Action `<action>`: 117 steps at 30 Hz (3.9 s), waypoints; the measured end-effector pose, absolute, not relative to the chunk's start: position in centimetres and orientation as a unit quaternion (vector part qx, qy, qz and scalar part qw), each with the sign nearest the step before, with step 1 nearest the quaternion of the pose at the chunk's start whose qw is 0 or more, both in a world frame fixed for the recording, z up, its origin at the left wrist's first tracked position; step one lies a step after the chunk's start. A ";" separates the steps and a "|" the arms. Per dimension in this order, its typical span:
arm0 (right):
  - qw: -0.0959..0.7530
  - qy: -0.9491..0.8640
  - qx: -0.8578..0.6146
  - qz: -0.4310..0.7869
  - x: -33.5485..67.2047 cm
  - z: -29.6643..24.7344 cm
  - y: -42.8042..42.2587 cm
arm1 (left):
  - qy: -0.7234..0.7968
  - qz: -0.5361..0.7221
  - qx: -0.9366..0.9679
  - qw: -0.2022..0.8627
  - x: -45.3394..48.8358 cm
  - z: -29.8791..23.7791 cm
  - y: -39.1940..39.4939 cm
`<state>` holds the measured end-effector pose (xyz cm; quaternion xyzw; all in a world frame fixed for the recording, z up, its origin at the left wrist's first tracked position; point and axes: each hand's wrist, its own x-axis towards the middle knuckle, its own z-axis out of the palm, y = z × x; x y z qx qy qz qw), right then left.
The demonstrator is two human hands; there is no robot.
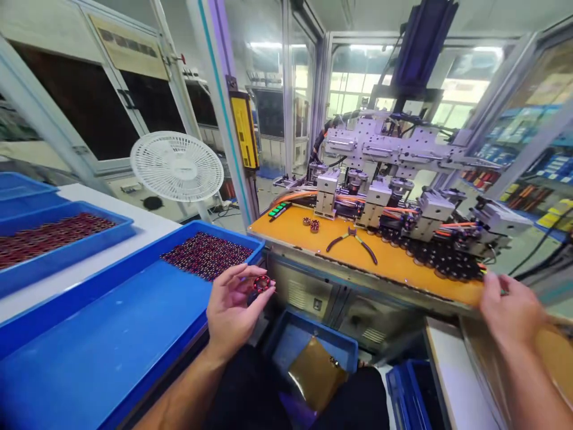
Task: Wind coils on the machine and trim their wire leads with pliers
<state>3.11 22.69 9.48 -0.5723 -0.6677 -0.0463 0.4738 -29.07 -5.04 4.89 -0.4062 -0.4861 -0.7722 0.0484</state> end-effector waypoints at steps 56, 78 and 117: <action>0.290 -0.537 -0.228 0.759 -4.8 -1.3 -8.2 | -0.347 -0.731 -0.404 -0.426 -19.4 -2.0 -16.4; 0.126 -0.748 -0.240 0.606 -2.8 2.0 -3.8 | -0.378 -0.687 -0.398 -0.476 -19.8 -3.1 -15.4; 0.145 -0.817 -0.154 0.537 -2.5 0.3 -2.6 | -0.440 -0.615 -0.383 -0.530 -20.2 -3.6 -16.5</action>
